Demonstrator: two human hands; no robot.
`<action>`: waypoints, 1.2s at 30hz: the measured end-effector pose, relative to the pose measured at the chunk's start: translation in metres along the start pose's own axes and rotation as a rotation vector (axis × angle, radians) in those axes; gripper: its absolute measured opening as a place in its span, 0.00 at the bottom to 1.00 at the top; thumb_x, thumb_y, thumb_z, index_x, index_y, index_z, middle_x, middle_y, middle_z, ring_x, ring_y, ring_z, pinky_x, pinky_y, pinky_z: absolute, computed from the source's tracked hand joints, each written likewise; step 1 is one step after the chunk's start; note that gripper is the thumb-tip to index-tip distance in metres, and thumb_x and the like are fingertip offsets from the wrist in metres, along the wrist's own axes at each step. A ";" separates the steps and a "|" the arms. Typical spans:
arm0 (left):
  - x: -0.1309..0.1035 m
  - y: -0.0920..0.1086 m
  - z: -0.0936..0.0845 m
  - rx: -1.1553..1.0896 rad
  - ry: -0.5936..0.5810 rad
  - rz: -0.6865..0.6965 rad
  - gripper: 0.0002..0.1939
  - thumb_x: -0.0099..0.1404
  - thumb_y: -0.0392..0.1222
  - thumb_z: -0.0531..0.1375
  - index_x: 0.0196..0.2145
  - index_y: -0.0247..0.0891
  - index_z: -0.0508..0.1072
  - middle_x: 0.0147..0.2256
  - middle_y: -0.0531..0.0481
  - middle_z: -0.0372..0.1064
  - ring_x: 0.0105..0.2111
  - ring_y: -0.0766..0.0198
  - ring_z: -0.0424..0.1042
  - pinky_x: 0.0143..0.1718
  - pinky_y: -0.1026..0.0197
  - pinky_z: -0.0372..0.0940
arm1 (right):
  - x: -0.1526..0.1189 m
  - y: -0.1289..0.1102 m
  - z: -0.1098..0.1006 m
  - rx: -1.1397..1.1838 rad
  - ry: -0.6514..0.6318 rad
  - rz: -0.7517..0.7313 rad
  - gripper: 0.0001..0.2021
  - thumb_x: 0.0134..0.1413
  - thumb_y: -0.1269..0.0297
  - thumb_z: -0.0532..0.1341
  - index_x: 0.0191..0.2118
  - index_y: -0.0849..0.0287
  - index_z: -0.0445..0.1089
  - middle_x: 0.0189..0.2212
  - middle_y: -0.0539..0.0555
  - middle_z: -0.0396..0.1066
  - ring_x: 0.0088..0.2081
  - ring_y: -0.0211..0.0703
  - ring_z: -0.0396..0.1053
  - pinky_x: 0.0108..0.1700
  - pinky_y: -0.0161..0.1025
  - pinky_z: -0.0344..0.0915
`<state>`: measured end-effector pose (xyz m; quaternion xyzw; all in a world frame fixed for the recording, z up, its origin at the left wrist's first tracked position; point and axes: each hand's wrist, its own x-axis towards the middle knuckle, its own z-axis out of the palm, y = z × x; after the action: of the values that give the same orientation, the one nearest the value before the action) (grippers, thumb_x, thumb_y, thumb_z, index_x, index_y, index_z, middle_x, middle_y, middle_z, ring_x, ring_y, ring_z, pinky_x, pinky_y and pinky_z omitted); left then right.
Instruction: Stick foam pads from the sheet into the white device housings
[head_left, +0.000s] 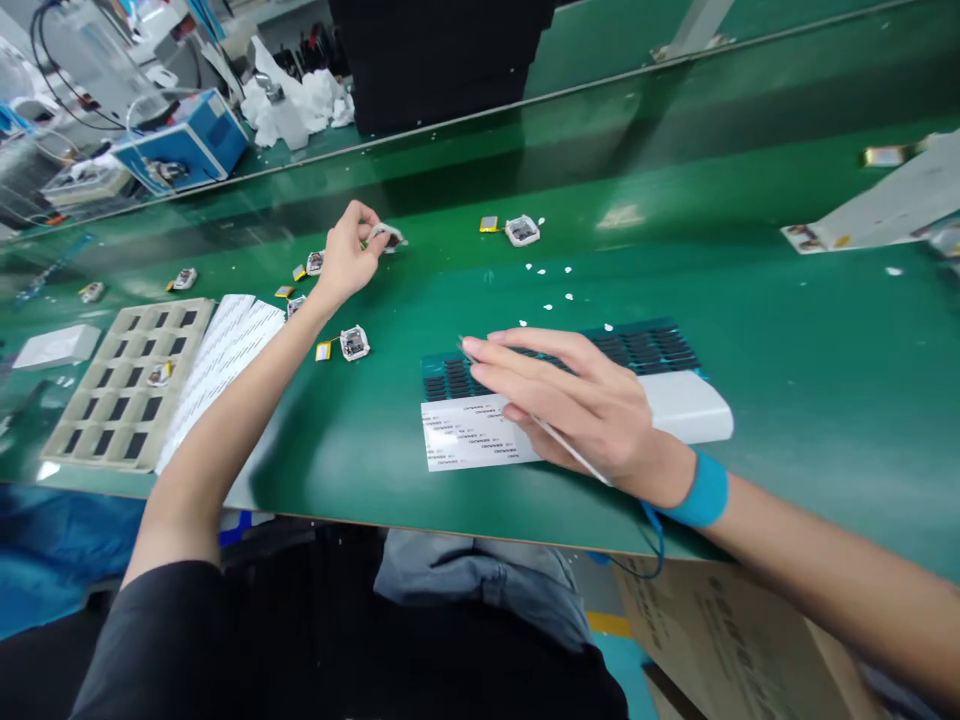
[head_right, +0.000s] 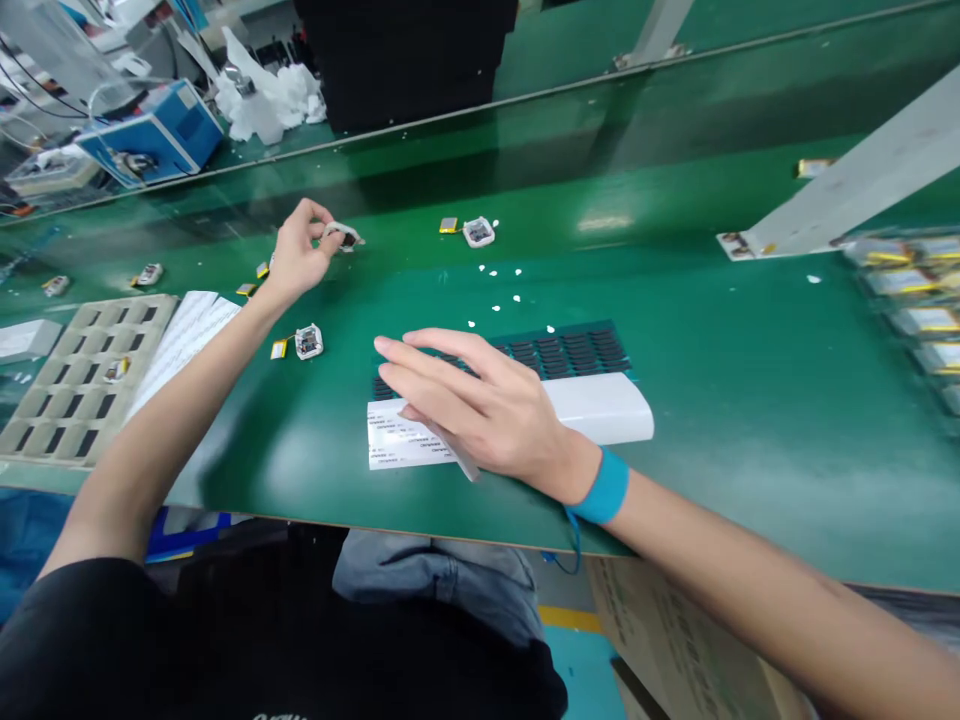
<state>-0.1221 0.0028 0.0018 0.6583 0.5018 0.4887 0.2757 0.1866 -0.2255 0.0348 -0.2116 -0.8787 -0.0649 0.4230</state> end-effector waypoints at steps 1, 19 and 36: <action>-0.021 0.018 0.002 -0.118 -0.051 -0.009 0.27 0.55 0.60 0.77 0.35 0.46 0.66 0.27 0.54 0.74 0.32 0.57 0.76 0.49 0.50 0.72 | 0.000 0.000 -0.001 0.028 0.023 0.023 0.16 0.78 0.69 0.59 0.65 0.60 0.71 0.62 0.64 0.79 0.63 0.56 0.77 0.58 0.54 0.81; -0.199 0.145 0.029 -0.413 -0.363 -0.141 0.12 0.76 0.50 0.69 0.50 0.43 0.85 0.20 0.58 0.66 0.13 0.73 0.51 0.17 0.67 0.61 | -0.003 -0.011 0.007 -0.122 0.030 0.190 0.07 0.73 0.69 0.67 0.53 0.59 0.78 0.37 0.51 0.84 0.33 0.38 0.79 0.35 0.35 0.72; -0.209 0.138 0.034 -0.453 -0.285 -0.194 0.13 0.72 0.50 0.72 0.44 0.38 0.84 0.35 0.47 0.85 0.25 0.61 0.84 0.30 0.62 0.83 | 0.000 -0.004 0.007 0.087 -0.178 0.351 0.09 0.80 0.62 0.60 0.49 0.57 0.78 0.41 0.51 0.84 0.37 0.37 0.81 0.34 0.34 0.71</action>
<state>-0.0408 -0.2351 0.0307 0.5911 0.3966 0.4622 0.5289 0.1800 -0.2267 0.0309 -0.3478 -0.8642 0.0670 0.3573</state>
